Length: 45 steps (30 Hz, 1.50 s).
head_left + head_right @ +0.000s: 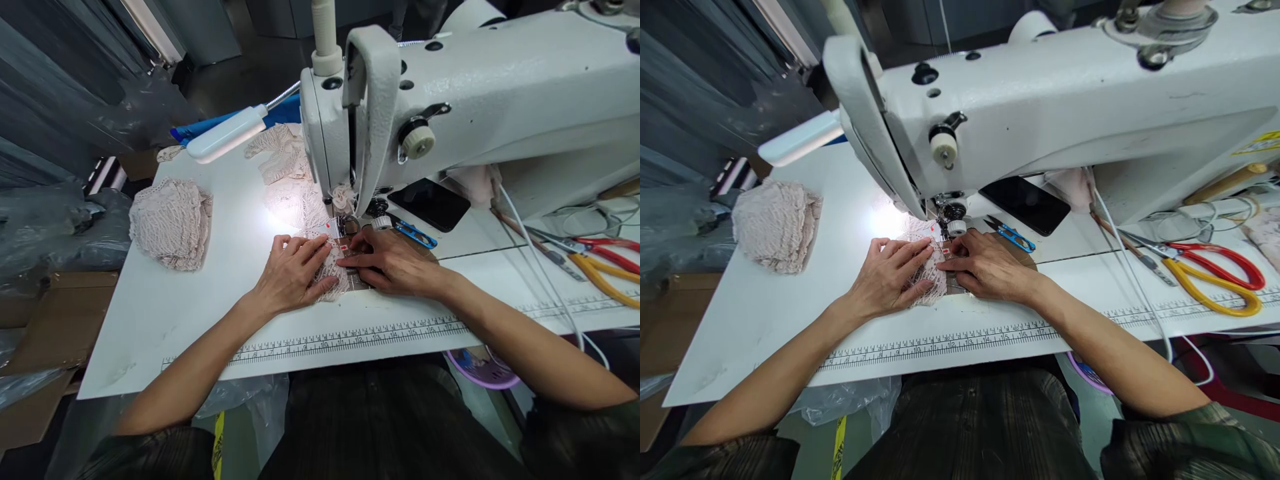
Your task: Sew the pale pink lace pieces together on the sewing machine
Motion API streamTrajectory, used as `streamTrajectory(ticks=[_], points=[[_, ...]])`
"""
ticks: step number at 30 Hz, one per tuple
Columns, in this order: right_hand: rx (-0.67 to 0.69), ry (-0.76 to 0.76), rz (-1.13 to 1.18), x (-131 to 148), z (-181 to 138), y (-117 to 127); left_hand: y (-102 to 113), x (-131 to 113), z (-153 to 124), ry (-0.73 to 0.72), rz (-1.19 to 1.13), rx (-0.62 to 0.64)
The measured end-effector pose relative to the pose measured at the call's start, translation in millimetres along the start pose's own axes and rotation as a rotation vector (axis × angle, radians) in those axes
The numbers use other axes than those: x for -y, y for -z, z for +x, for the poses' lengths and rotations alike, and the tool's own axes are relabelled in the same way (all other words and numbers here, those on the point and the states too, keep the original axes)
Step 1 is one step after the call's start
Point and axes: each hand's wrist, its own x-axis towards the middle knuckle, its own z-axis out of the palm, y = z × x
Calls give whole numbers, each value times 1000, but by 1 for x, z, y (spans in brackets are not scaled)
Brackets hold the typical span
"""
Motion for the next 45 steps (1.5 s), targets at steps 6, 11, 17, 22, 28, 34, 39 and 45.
streamTrajectory(ticks=[6,11,17,22,28,34,39,45], points=[[-7,-13,4,1,1,0,-4,2,-1,16,-49,16],[-43,-12,37,-1,3,-1,-3,13,12,-59,-101,55],[-63,-43,56,-1,2,-3,-4,23,24,-137,-115,114],[-94,-46,38,1,3,-3,-8,23,20,-124,-135,64],[-93,-47,9,2,4,-1,-11,24,20,-103,-168,39],[-95,-38,19,1,4,-1,-13,24,20,-122,-155,17],[-86,-44,16,2,4,-1,-14,25,19,-117,-156,2],[-80,-38,40,2,2,-1,-16,24,19,-115,-127,5]])
